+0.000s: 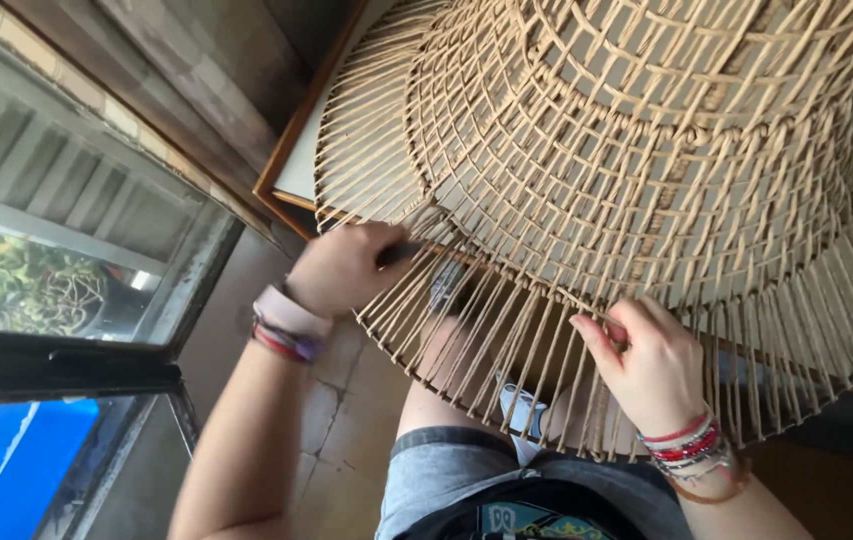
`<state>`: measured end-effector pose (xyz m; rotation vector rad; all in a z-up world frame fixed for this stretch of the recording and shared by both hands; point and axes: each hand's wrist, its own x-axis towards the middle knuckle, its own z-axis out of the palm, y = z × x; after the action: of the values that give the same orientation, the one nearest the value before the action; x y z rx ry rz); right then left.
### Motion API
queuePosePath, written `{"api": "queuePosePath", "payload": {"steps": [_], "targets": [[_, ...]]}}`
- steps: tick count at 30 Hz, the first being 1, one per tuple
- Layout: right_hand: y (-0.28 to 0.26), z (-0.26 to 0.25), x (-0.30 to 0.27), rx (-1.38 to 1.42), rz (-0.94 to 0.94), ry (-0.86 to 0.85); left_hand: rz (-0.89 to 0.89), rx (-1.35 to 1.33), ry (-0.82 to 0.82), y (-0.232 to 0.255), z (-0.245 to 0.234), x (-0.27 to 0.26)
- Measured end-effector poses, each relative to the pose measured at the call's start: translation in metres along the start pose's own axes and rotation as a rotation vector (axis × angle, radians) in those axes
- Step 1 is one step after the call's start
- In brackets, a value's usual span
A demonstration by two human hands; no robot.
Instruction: Weaving wicker strands into a conical frame and trimming the excess with pliers
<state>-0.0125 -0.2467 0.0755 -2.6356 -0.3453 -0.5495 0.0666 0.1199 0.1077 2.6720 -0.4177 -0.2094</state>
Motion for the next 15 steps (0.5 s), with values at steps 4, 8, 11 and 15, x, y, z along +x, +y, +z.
{"api": "queuePosePath", "payload": {"steps": [4,8,11,15], "targets": [[0.02,0.032,-0.008,0.313,-0.008,0.139,-0.14,0.709,0.101,0.035,-0.009,-0.016],[0.054,0.056,-0.034,0.72,-0.006,0.243,-0.169,0.618,0.177,0.036,-0.003,-0.012],[0.061,0.048,-0.031,1.293,-0.071,0.28,0.05,0.363,0.399,0.027,0.029,-0.015],[0.079,0.049,-0.04,1.514,-0.127,0.23,0.038,0.022,0.671,0.071,0.07,-0.043]]}}
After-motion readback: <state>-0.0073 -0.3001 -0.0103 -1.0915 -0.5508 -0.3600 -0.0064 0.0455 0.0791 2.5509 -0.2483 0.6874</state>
